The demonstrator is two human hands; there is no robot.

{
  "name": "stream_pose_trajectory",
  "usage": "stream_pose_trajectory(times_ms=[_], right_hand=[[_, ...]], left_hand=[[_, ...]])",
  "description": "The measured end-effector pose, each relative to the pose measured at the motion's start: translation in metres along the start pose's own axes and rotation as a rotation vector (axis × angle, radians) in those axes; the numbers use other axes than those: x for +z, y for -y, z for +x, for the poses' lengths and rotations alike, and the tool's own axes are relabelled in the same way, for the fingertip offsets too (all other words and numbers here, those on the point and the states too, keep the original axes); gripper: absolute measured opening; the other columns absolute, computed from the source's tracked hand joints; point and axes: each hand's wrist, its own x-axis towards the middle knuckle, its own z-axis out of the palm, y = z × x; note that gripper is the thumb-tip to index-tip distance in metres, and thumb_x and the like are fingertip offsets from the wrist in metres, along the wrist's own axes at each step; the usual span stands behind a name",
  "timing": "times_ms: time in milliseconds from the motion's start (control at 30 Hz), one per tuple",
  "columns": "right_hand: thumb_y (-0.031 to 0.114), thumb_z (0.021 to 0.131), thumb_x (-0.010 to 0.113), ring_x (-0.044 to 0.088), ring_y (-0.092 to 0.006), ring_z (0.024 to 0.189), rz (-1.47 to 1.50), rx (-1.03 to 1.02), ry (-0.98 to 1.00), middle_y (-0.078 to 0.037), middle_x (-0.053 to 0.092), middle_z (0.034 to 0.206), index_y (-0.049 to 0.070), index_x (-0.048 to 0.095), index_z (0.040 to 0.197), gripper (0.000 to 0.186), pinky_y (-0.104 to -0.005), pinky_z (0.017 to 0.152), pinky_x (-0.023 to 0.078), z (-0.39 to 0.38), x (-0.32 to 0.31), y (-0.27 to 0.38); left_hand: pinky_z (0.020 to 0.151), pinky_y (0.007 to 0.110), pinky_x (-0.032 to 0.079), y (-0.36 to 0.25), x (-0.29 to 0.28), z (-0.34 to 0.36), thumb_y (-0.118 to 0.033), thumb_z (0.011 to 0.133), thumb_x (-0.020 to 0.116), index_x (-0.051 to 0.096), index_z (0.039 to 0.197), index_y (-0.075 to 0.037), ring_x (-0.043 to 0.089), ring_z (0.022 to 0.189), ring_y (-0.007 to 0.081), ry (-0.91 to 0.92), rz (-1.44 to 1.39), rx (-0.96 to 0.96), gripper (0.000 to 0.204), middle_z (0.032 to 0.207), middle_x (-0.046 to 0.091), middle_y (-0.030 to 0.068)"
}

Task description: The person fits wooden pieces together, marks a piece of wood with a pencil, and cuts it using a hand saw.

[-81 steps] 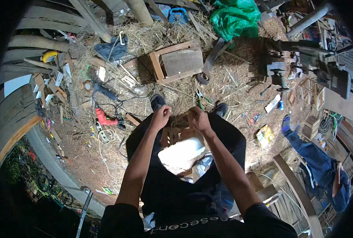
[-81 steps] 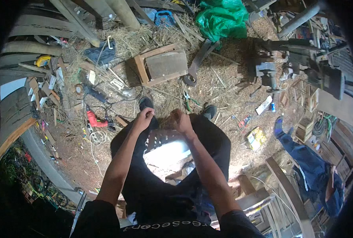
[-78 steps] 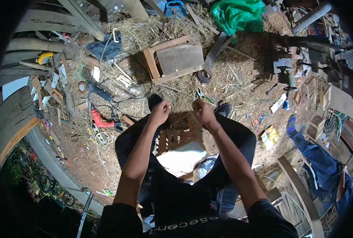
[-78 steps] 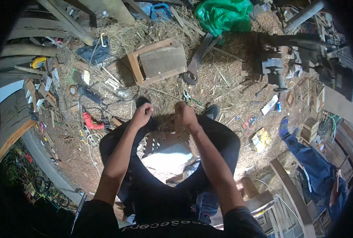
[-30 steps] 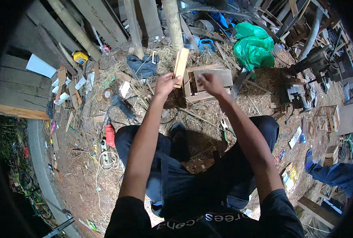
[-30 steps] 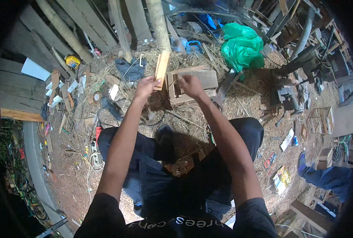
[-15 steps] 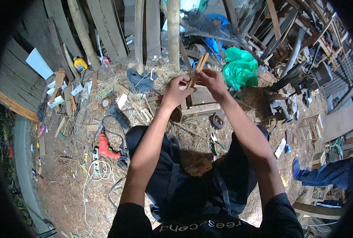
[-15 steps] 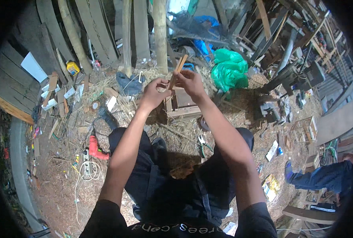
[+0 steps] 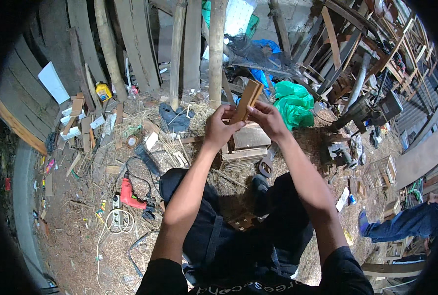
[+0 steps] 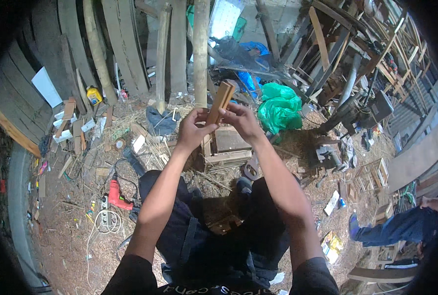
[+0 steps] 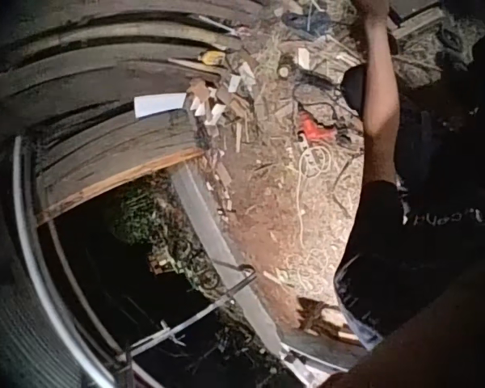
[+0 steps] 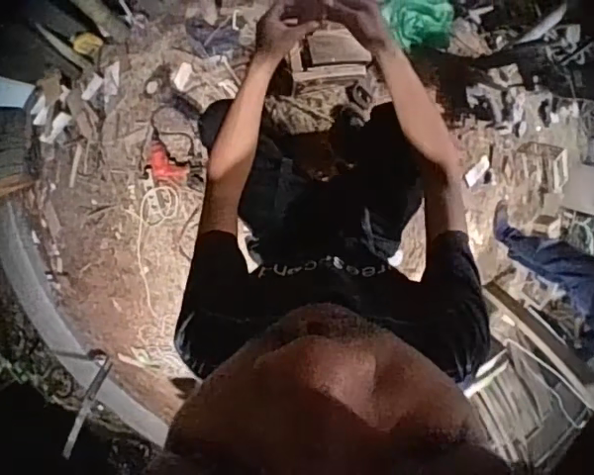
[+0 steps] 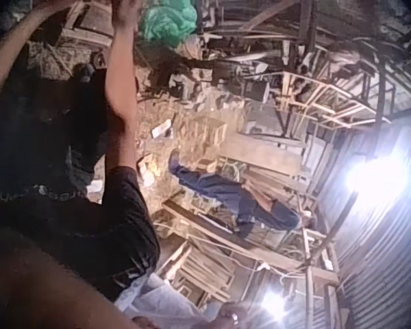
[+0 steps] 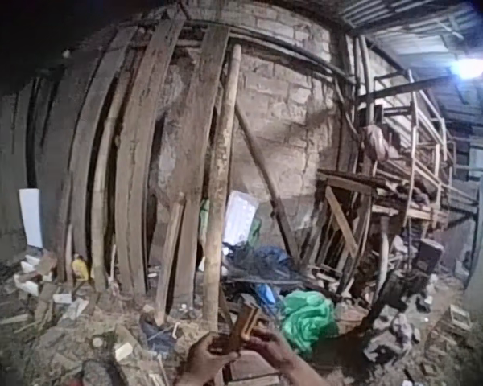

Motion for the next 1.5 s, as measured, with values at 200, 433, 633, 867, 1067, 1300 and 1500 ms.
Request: stream_pose_trajectory(times_ms=[200, 433, 633, 867, 1067, 1300, 1500], right_hand=[[0.018, 0.094, 0.062, 0.063, -0.0137, 0.093, 0.027, -0.033, -0.056, -0.007, 0.067, 0.107, -0.001, 0.062, 0.117, 0.029, -0.0312, 0.083, 0.052, 0.002, -0.01, -0.02], [0.015, 0.091, 0.067, 0.062, -0.0137, 0.09, -0.073, -0.114, -0.133, -0.008, 0.068, 0.101, -0.005, 0.063, 0.113, 0.03, -0.0313, 0.081, 0.052, 0.002, -0.01, -0.027], [0.011, 0.09, 0.067, 0.061, -0.0092, 0.081, -0.091, -0.176, -0.236, -0.006, 0.069, 0.098, -0.003, 0.063, 0.11, 0.024, -0.024, 0.066, 0.05, 0.009, -0.025, -0.019], [0.02, 0.092, 0.066, 0.061, -0.0117, 0.089, -0.069, 0.026, -0.107, -0.007, 0.065, 0.106, 0.0, 0.053, 0.117, 0.034, -0.026, 0.074, 0.049, 0.018, -0.034, -0.033], [0.018, 0.098, 0.054, 0.06, -0.0095, 0.085, 0.024, 0.057, 0.048, -0.003, 0.065, 0.099, -0.003, 0.053, 0.13, 0.038, -0.0245, 0.076, 0.047, 0.015, -0.036, -0.041], [0.019, 0.098, 0.056, 0.058, -0.005, 0.082, 0.026, 0.169, 0.031, -0.001, 0.066, 0.098, 0.001, 0.059, 0.123, 0.032, -0.0214, 0.074, 0.047, 0.012, -0.015, -0.024], [0.015, 0.095, 0.061, 0.06, -0.0079, 0.085, 0.022, 0.039, -0.021, -0.003, 0.067, 0.099, -0.001, 0.06, 0.121, 0.031, -0.0235, 0.077, 0.048, 0.008, -0.012, -0.022]], left_hand=[[0.072, 0.034, 0.052, -0.01, 0.017, -0.004, -0.004, 0.07, 0.077, 0.062, 0.105, -0.001, 0.066, 0.088, 0.0259, -0.159, 0.479, 0.053, 0.039, 0.1, 0.065, 0.0134], [0.073, 0.04, 0.052, -0.011, 0.02, -0.002, -0.009, 0.073, 0.079, 0.054, 0.103, -0.002, 0.065, 0.089, 0.0296, -0.024, 0.613, 0.146, 0.04, 0.099, 0.059, 0.0143], [0.083, 0.027, 0.048, -0.008, -0.003, 0.029, -0.008, 0.084, 0.071, 0.064, 0.108, -0.003, 0.06, 0.093, 0.0105, 0.276, 0.277, -0.015, 0.026, 0.098, 0.067, 0.003], [0.084, 0.029, 0.05, 0.005, -0.008, 0.034, -0.039, 0.098, 0.052, 0.057, 0.126, -0.005, 0.06, 0.101, 0.0128, 0.058, 0.005, -0.376, 0.044, 0.114, 0.063, 0.004], [0.093, 0.037, 0.046, 0.022, -0.004, 0.036, -0.03, 0.097, 0.056, 0.055, 0.127, -0.005, 0.055, 0.113, 0.016, 0.144, -0.358, -0.37, 0.039, 0.119, 0.061, 0.0049], [0.092, 0.037, 0.05, 0.031, -0.011, 0.033, -0.016, 0.096, 0.057, 0.057, 0.124, -0.002, 0.058, 0.112, 0.0168, 0.045, -0.589, -0.336, 0.031, 0.12, 0.062, 0.0094], [0.09, 0.031, 0.052, 0.019, -0.006, 0.028, -0.012, 0.093, 0.062, 0.06, 0.12, 0.003, 0.064, 0.103, 0.0172, 0.015, -0.752, -0.258, 0.031, 0.113, 0.066, 0.0113]])
